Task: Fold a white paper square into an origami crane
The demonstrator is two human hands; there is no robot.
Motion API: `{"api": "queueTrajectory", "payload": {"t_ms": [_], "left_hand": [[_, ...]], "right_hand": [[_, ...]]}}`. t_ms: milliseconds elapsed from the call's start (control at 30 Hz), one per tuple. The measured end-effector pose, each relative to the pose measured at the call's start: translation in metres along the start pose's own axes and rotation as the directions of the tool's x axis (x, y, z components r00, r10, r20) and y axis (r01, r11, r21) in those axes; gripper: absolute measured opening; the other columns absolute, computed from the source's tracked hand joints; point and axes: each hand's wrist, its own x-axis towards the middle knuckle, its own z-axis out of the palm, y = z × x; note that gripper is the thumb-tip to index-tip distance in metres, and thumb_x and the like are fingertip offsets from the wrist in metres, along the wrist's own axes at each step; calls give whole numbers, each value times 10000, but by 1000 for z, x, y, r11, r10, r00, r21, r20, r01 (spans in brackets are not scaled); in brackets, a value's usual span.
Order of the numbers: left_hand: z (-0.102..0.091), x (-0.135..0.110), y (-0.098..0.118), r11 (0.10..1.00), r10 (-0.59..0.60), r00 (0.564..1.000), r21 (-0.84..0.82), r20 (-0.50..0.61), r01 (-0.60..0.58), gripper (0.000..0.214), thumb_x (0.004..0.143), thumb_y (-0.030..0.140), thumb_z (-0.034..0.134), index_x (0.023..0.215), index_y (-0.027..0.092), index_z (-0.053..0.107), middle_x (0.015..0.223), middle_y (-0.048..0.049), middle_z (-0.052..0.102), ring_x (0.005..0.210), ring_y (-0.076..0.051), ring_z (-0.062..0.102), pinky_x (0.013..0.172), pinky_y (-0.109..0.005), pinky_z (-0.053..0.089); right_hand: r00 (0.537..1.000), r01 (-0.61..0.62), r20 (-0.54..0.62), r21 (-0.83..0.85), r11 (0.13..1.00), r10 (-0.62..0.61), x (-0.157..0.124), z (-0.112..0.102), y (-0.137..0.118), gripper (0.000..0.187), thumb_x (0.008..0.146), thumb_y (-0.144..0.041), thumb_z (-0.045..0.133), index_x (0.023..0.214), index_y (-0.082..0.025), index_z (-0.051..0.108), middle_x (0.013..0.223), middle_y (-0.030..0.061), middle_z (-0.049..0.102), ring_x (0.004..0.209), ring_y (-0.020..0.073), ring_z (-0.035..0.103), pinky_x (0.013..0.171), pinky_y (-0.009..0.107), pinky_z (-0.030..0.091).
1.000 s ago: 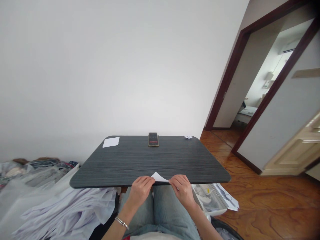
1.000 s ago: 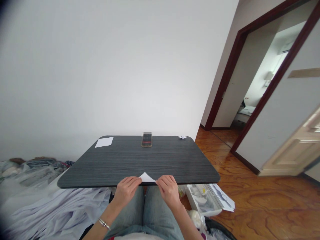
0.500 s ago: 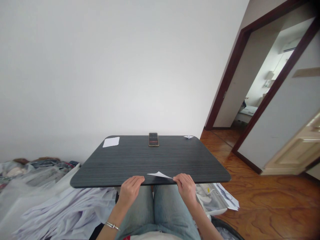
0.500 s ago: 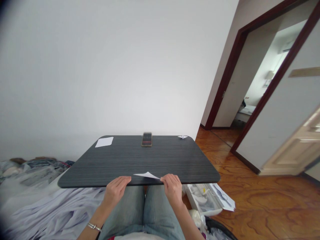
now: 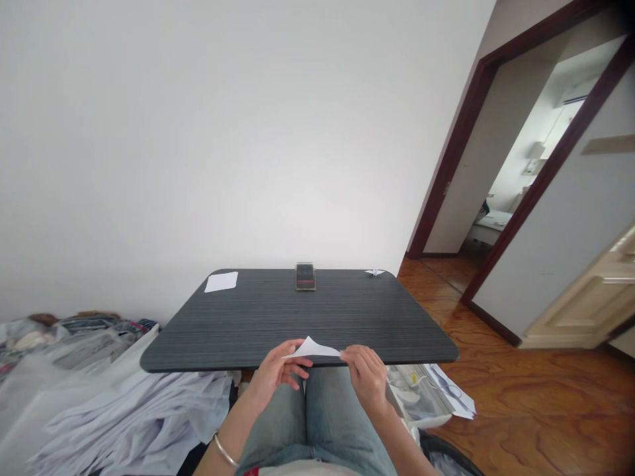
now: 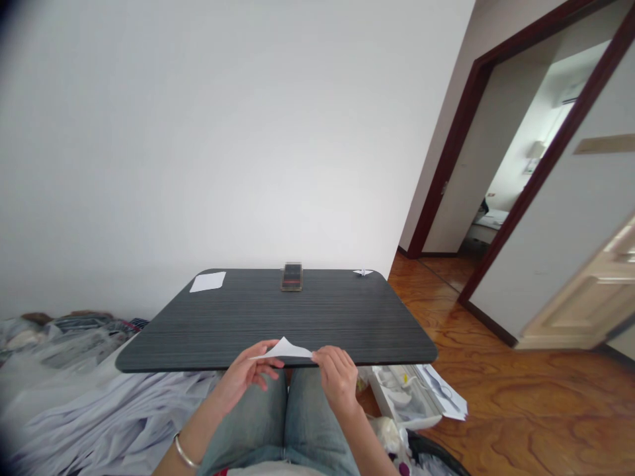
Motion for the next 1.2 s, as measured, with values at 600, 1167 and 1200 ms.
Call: {"api": "queueTrajectory", "payload": {"t_ms": [600, 1167, 1200], "left_hand": [[-4, 1, -8, 768, 453, 887, 545, -87, -338, 288, 804, 333, 533, 966, 157, 695, 1023, -100, 672, 859, -229, 630, 628, -291, 548], [9, -9, -4, 380, 642, 746, 772, 176, -509, 296, 888, 232, 426, 1094, 205, 635, 1132, -83, 648, 1057, -206, 581, 928, -396, 454], [8, -9, -5, 411, 645, 751, 766, 138, -494, 296, 886, 244, 430, 1093, 200, 637, 1136, -87, 645, 1065, -209, 576, 938, -400, 444]], "right_hand": [[935, -324, 203, 161, 932, 290, 10, 8, -14, 261, 855, -264, 516, 1094, -210, 605, 877, 76, 592, 817, 206, 585, 739, 341, 503], [881, -459, 306, 361, 812, 362, 13, 13, -32, 198, 799, -133, 485, 926, -206, 619, 741, 17, 654, 609, 141, 597, 520, 212, 463], [884, -448, 309, 346, 824, 350, 12, 13, -32, 198, 790, -120, 478, 885, -206, 630, 742, 15, 659, 599, 137, 594, 520, 210, 460]]}}
